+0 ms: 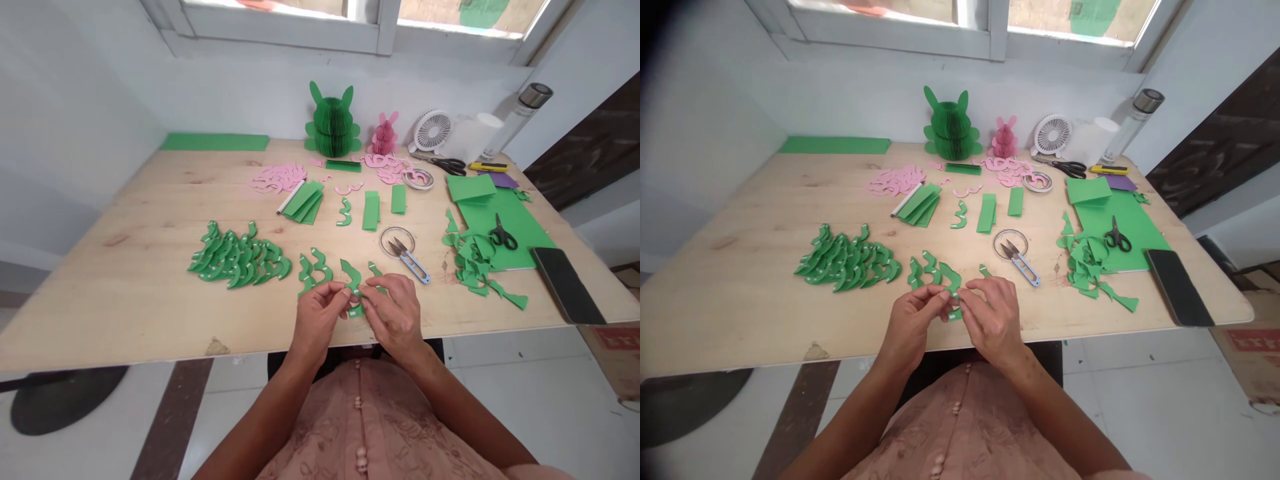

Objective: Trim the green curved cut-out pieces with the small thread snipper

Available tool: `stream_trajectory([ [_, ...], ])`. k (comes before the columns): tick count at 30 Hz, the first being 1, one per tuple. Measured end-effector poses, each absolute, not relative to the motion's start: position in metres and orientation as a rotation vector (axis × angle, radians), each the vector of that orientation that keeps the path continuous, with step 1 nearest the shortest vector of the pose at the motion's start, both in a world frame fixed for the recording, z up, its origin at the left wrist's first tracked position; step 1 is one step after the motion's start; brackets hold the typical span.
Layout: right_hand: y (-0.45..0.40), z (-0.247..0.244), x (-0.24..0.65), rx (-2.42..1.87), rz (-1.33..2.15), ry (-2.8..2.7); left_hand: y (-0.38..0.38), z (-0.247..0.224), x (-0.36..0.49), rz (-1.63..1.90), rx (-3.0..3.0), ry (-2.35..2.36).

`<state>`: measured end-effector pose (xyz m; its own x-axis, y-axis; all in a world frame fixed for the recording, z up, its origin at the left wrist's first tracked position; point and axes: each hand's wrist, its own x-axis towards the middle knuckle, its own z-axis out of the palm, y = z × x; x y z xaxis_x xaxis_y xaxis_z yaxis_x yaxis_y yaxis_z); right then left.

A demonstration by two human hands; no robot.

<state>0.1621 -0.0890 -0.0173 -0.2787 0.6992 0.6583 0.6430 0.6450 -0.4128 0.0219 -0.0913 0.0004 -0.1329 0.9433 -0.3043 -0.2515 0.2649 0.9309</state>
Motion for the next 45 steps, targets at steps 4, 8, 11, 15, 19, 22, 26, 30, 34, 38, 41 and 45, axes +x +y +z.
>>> stream_trajectory([
  [4,-0.089,-0.019,0.163,-1.041,0.067,-2.008,-0.091,0.003,0.023,1.222,0.744,1.278],
  [8,-0.09,-0.021,0.163,-1.034,0.046,-2.008,-0.091,0.002,0.023,1.234,0.744,1.281],
  [11,-0.09,-0.022,0.164,-1.03,0.014,-2.017,-0.091,0.002,0.023,1.245,0.736,1.268],
  [15,-0.09,-0.022,0.163,-1.017,-0.003,-2.011,-0.091,0.001,0.023,1.258,0.733,1.248],
  [19,-0.09,-0.019,0.161,-1.022,0.055,-1.967,-0.091,0.001,0.023,1.253,0.739,1.249],
  [22,-0.089,-0.015,0.158,-1.081,0.18,-1.903,-0.092,0.002,0.024,1.252,0.765,1.267],
  [26,-0.087,-0.009,0.156,-1.131,0.277,-1.827,-0.093,0.002,0.025,1.259,0.807,1.309],
  [30,-0.087,-0.007,0.154,-1.154,0.296,-1.828,-0.094,0.001,0.024,1.26,0.859,1.331],
  [34,-0.085,-0.008,0.154,-1.163,0.309,-1.851,-0.095,0.0,0.024,1.257,0.895,1.34],
  [38,-0.084,-0.009,0.155,-1.166,0.312,-1.879,-0.095,-0.001,0.023,1.243,0.926,1.342],
  [41,-0.083,-0.011,0.155,-1.157,0.284,-1.912,-0.095,-0.001,0.023,1.238,0.922,1.338],
  [45,-0.083,-0.012,0.156,-1.124,0.206,-1.972,-0.095,0.002,0.024,1.232,0.876,1.336],
])
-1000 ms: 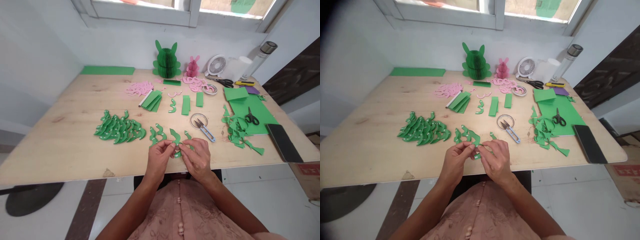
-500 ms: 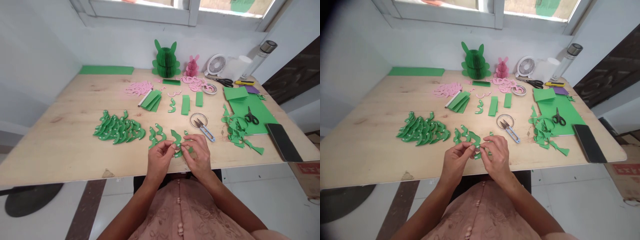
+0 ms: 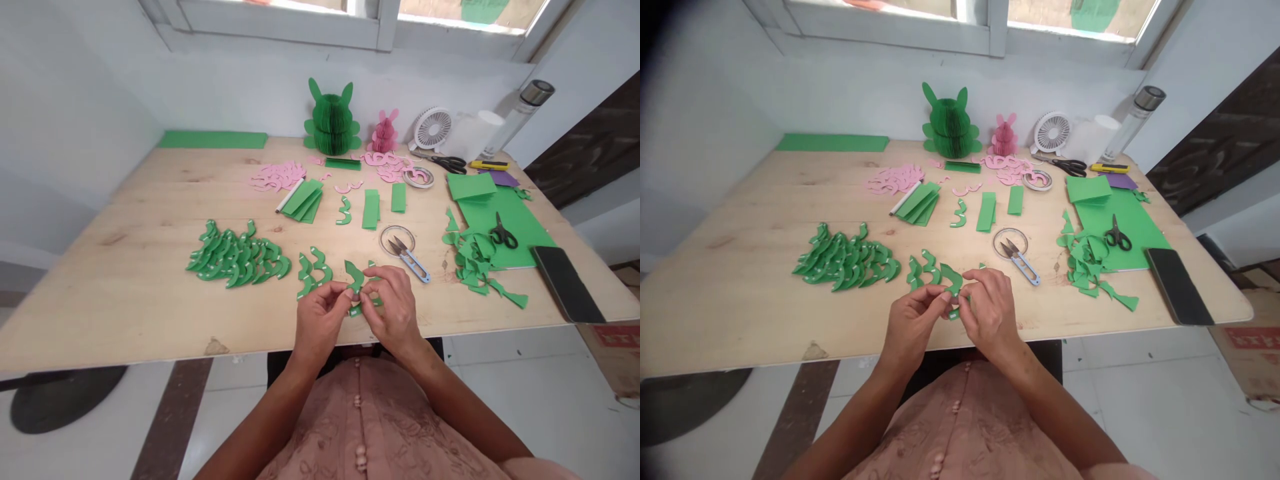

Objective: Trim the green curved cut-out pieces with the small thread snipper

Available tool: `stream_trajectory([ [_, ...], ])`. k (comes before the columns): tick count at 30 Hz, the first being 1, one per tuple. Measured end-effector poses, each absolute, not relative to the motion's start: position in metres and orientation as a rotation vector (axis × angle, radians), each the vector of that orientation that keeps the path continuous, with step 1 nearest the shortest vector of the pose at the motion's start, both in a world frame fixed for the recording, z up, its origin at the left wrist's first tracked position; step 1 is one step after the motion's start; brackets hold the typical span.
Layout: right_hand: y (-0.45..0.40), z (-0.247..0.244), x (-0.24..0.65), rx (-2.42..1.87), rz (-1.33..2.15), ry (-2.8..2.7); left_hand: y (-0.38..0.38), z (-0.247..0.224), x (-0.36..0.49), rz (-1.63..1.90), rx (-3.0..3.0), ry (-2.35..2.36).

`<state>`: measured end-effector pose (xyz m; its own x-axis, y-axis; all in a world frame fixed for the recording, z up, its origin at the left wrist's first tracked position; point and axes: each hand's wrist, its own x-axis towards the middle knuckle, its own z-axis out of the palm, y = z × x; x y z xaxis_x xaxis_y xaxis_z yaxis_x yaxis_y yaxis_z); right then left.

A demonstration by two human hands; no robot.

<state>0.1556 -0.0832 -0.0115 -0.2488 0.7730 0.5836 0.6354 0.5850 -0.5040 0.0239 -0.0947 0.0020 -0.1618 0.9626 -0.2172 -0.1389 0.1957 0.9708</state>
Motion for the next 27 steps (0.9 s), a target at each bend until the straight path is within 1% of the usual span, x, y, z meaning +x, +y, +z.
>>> stream_trajectory([
  [8,-0.084,-0.013,0.158,-1.088,0.151,-2.043,-0.092,-0.004,0.022,1.218,0.694,1.231],
  [21,-0.085,-0.009,0.162,-1.173,0.353,-1.837,-0.092,-0.009,0.02,1.224,0.651,1.184],
  [27,-0.077,-0.021,0.179,-1.305,0.252,-1.856,-0.092,-0.013,0.018,1.231,0.648,1.201],
])
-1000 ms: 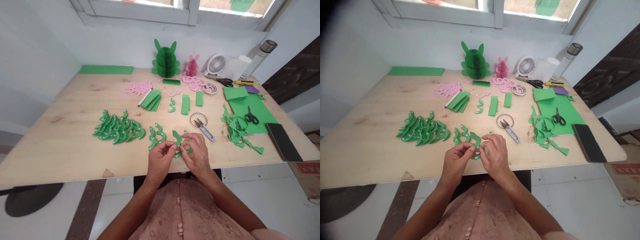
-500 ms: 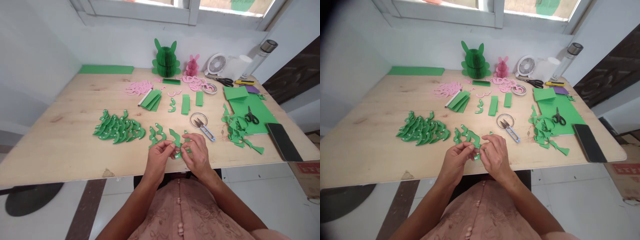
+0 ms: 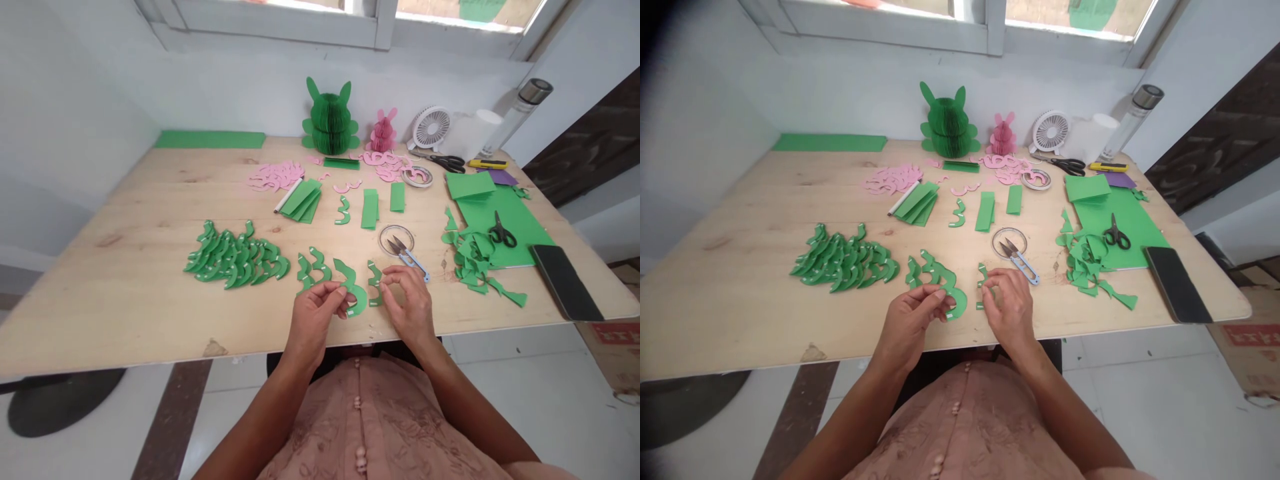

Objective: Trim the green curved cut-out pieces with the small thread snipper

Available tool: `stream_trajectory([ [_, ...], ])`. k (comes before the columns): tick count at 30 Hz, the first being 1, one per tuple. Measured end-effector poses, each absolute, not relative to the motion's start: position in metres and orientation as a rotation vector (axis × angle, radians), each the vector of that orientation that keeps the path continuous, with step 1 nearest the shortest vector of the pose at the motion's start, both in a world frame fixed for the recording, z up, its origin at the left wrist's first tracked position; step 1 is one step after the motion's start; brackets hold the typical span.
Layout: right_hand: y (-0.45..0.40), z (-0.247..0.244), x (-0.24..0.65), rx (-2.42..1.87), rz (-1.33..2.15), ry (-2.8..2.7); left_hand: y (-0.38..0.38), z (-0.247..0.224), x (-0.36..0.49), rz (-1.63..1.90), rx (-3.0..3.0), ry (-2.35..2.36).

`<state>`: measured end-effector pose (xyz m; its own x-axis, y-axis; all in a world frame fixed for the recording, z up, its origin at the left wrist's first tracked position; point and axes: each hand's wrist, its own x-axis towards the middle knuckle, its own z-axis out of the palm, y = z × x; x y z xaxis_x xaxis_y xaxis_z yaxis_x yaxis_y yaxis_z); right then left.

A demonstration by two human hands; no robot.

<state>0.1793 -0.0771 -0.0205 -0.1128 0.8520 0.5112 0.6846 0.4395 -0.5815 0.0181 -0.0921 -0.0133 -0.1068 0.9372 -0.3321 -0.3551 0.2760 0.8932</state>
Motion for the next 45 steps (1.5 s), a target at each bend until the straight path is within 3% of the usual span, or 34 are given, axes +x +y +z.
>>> stream_trajectory([
  [11,-0.071,-0.034,0.199,-1.587,-0.077,-2.006,-0.093,-0.01,0.022,1.181,0.639,1.258],
  [25,-0.072,-0.032,0.194,-1.554,0.04,-1.941,-0.093,-0.007,0.022,1.179,0.671,1.232],
  [30,-0.072,-0.024,0.192,-1.46,0.259,-1.85,-0.094,-0.004,0.023,1.176,0.664,1.229],
  [40,-0.088,-0.002,0.168,-1.333,1.056,-1.605,-0.095,-0.004,0.022,1.142,0.807,1.166],
  [45,-0.087,-0.001,0.163,-1.373,1.141,-1.478,-0.096,-0.003,0.023,1.103,0.865,1.169],
])
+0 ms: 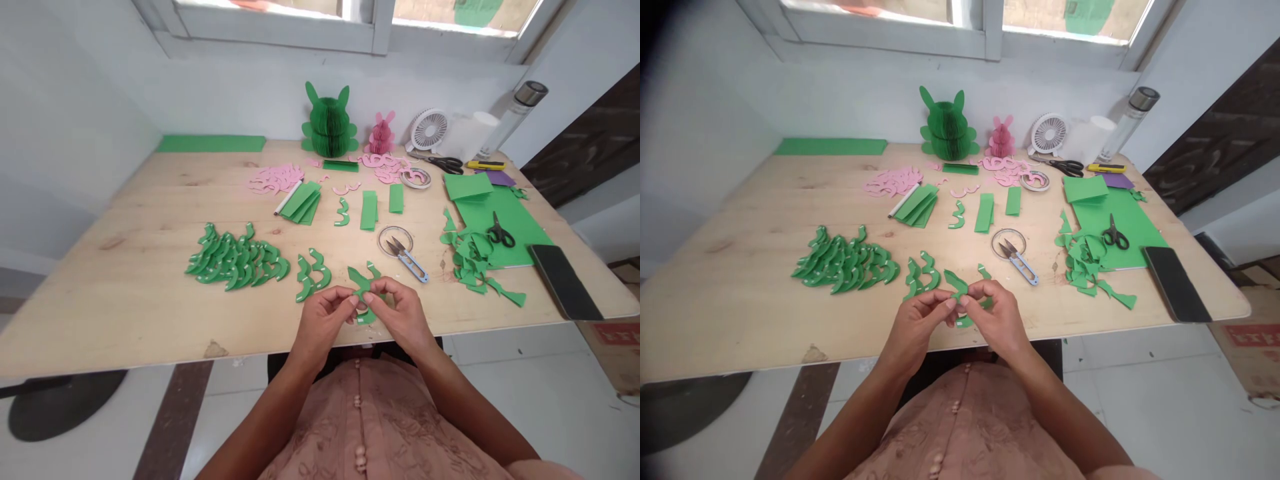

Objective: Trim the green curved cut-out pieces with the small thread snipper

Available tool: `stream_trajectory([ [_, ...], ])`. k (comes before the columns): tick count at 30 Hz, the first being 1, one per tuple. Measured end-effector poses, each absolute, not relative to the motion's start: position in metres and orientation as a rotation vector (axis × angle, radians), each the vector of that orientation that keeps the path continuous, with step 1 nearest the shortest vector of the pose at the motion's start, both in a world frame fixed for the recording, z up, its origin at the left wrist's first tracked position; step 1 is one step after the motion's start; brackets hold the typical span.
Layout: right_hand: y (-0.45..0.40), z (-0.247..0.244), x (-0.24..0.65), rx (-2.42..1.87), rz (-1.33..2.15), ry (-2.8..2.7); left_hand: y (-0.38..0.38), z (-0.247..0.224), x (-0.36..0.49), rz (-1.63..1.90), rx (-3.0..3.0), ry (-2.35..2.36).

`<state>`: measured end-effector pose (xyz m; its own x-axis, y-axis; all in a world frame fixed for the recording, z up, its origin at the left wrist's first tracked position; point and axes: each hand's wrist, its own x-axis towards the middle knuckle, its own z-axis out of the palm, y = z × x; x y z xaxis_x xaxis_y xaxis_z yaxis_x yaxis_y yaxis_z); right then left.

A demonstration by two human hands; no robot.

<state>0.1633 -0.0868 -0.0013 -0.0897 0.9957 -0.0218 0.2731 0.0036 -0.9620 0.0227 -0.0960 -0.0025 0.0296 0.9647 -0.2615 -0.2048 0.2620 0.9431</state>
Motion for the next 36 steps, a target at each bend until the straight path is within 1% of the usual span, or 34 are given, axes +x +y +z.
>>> stream_trajectory([
  [10,-0.085,-0.003,0.161,-1.314,1.298,-1.292,-0.095,-0.003,0.02,1.08,0.929,1.196],
  [20,-0.083,-0.005,0.161,-1.309,1.322,-1.223,-0.101,-0.009,0.018,0.979,1.196,1.226],
  [30,-0.077,-0.004,0.16,-1.317,1.307,-1.19,-0.101,-0.007,0.019,0.937,1.203,1.208],
  [36,-0.077,-0.005,0.159,-1.301,1.36,-1.176,-0.101,-0.008,0.018,0.951,1.201,1.214],
])
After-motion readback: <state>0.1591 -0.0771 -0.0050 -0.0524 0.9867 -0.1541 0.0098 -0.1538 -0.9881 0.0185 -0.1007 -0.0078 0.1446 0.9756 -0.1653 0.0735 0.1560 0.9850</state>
